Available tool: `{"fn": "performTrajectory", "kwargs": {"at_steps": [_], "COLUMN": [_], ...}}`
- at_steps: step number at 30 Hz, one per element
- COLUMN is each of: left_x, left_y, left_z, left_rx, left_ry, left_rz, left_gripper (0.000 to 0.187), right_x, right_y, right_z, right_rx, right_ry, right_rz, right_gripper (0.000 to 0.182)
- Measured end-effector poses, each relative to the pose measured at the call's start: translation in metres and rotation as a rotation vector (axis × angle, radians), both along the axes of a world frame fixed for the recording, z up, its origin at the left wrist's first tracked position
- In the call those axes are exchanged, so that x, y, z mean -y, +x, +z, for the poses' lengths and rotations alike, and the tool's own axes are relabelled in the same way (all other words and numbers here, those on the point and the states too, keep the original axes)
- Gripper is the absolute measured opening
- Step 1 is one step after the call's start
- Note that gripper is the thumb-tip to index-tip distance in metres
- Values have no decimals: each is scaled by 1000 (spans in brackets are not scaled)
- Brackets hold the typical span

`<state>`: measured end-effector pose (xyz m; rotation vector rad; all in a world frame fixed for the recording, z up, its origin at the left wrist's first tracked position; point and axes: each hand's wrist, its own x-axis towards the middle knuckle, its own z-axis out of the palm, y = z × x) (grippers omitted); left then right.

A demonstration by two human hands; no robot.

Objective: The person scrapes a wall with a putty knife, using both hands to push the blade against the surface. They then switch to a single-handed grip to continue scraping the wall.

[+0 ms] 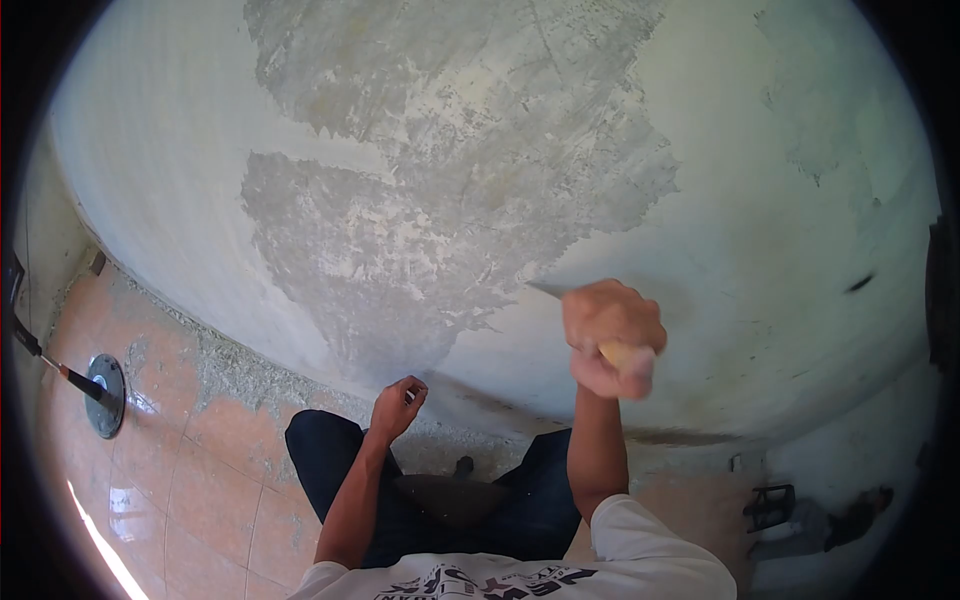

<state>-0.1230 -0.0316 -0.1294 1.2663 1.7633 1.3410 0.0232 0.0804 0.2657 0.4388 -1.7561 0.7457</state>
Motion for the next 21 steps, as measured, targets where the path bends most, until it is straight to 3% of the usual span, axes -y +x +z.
{"fn": "performTrajectory", "kwargs": {"at_steps": [15,21], "left_x": [0,-4], "left_y": [-2,-4], "left_z": [0,1], "left_rx": [18,-14], "left_ry": [-20,0], "left_rz": [3,-2], "left_gripper": [17,17], "right_x": [15,1], "right_y": [7,2], "right_z": [-1,-57], "right_rx": [-34,43], "right_ry": [-27,-244], "right_rz": [56,-62], "right_gripper": [56,68]}}
